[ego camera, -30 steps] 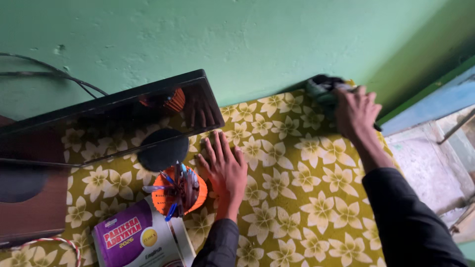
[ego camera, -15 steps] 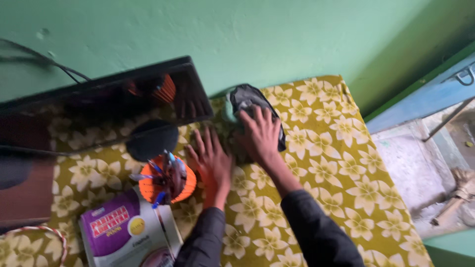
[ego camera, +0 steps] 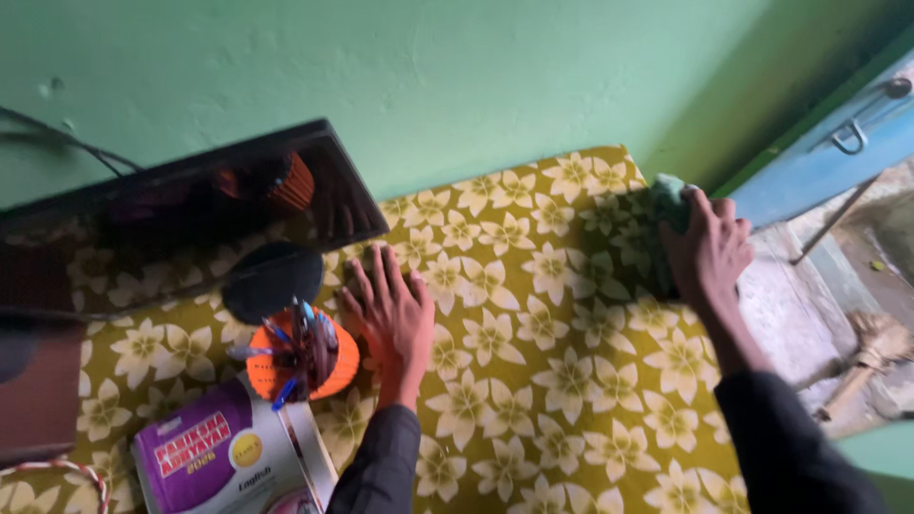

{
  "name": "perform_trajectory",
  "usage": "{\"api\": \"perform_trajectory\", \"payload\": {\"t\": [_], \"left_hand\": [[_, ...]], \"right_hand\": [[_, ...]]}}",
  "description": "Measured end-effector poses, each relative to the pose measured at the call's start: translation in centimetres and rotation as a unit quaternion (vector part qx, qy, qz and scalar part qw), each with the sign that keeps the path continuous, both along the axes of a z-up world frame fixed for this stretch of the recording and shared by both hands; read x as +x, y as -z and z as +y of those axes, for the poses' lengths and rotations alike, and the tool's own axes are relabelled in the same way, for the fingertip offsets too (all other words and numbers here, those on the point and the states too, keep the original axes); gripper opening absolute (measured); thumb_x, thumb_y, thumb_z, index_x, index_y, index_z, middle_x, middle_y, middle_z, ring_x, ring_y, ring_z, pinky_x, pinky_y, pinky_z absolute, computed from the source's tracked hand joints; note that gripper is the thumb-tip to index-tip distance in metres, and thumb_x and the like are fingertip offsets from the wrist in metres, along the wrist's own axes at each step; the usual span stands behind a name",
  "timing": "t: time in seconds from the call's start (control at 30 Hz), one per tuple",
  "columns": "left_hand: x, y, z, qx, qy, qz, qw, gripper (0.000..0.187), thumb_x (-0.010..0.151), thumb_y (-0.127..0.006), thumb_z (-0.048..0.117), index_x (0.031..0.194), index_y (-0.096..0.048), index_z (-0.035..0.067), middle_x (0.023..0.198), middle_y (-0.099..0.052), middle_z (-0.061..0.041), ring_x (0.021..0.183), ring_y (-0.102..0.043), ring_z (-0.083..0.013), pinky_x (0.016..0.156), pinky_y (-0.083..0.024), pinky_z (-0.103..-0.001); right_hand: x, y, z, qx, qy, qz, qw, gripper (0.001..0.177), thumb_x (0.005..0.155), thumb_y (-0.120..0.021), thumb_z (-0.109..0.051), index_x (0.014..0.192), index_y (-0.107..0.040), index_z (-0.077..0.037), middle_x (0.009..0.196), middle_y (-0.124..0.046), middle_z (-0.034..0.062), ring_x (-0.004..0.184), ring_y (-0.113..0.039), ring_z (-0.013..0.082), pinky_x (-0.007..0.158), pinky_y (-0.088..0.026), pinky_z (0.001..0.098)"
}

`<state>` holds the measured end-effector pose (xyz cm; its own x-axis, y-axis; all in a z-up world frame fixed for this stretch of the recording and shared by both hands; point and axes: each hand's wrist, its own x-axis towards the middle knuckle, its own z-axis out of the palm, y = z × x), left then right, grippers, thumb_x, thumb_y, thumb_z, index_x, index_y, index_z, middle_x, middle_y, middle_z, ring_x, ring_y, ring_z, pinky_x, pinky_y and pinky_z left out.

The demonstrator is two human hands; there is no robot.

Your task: The person wipes a table surface with a cloth, moving a book and a pen holder aside to clean underneath. They then wipe around a flower vase before placing it on a nearby shelf and continuing to wipe the remaining table area.

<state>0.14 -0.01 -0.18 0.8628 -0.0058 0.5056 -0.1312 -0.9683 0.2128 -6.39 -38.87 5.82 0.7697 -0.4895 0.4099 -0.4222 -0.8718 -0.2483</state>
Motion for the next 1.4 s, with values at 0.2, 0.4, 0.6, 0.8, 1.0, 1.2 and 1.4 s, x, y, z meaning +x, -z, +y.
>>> {"api": "perform_trajectory", "payload": {"t": [0.2, 0.4, 0.6, 0.8, 1.0, 1.2, 1.4], "left_hand": [[-2.8, -1.3, 0.1, -0.115, 0.146, 0.083, 0.979, 0.051, 0.086, -0.064, 0.013, 0.136, -0.058, 0.004, 0.147, -0.056, -0.015, 0.141, -0.049, -0.0381, 0.115, -0.040, -0.049], [-9.2, -1.8, 0.8, -0.087, 0.185, 0.061, 0.977, 0.054, 0.082, -0.062, 0.002, 0.136, -0.057, -0.003, 0.143, -0.058, -0.020, 0.142, -0.046, -0.0390, 0.119, -0.034, -0.052], [-9.4, -2.0, 0.3, -0.074, 0.158, 0.043, 0.984, 0.046, 0.101, -0.050, 0.021, 0.144, -0.054, 0.004, 0.151, -0.054, -0.013, 0.146, -0.042, -0.0336, 0.121, -0.027, -0.053], [-9.8, -1.6, 0.1, -0.067, 0.138, 0.057, 0.987, 0.046, 0.105, -0.044, 0.026, 0.147, -0.054, 0.009, 0.156, -0.051, -0.007, 0.147, -0.041, -0.0312, 0.122, -0.024, -0.054], [-9.2, -1.2, -0.3, -0.059, 0.134, 0.042, 0.988, 0.046, 0.104, -0.045, 0.025, 0.145, -0.056, 0.009, 0.154, -0.053, -0.007, 0.146, -0.043, -0.0314, 0.120, -0.028, -0.053], [-11.3, -2.6, 1.2, -0.091, 0.176, 0.107, 0.974, 0.045, 0.089, -0.060, 0.017, 0.132, -0.060, 0.006, 0.135, -0.061, -0.013, 0.132, -0.052, -0.0343, 0.117, -0.040, -0.047], [-15.6, -0.5, 2.8, -0.057, 0.161, 0.006, 0.985, 0.049, 0.090, -0.059, 0.004, 0.139, -0.057, -0.001, 0.147, -0.056, -0.020, 0.141, -0.048, -0.0376, 0.120, -0.034, -0.051]], "right_hand": [[-4.5, -1.4, 18.1, 0.107, -0.106, 0.001, 0.989, 0.042, 0.084, -0.077, -0.027, 0.125, -0.071, -0.025, 0.117, -0.071, 0.0086, 0.101, -0.068, 0.0284, 0.084, -0.055, 0.0441], [-5.9, -1.3, 25.6, 0.013, -0.188, -0.009, 0.982, 0.076, 0.056, -0.089, -0.044, 0.127, -0.067, -0.026, 0.146, -0.053, 0.0197, 0.132, -0.045, 0.0453, 0.098, -0.037, 0.0675], [-5.7, 2.8, 19.9, 0.051, -0.174, 0.062, 0.981, 0.057, 0.082, -0.079, -0.038, 0.136, -0.063, -0.030, 0.134, -0.060, 0.0102, 0.119, -0.057, 0.0319, 0.094, -0.042, 0.0578], [-9.9, 2.8, 1.6, 0.014, -0.029, 0.064, 0.997, 0.056, 0.088, -0.074, -0.036, 0.141, -0.063, -0.028, 0.123, -0.063, 0.0169, 0.110, -0.059, 0.0425, 0.082, -0.048, 0.0616], [-14.5, -0.1, -1.7, 0.049, 0.056, 0.028, 0.997, 0.063, 0.083, -0.078, -0.036, 0.144, -0.064, -0.025, 0.115, -0.064, 0.0211, 0.108, -0.062, 0.0418, 0.085, -0.048, 0.0585], [-10.5, 3.3, 13.1, 0.065, -0.228, -0.110, 0.965, 0.037, 0.092, -0.057, -0.011, 0.128, -0.064, -0.018, 0.114, -0.070, 0.0095, 0.098, -0.069, 0.0291, 0.078, -0.054, 0.0396], [-13.5, 1.4, 28.3, 0.011, -0.233, -0.066, 0.970, 0.066, 0.066, -0.077, -0.038, 0.130, -0.061, -0.032, 0.140, -0.055, 0.0157, 0.122, -0.053, 0.0408, 0.090, -0.045, 0.0574]]}}
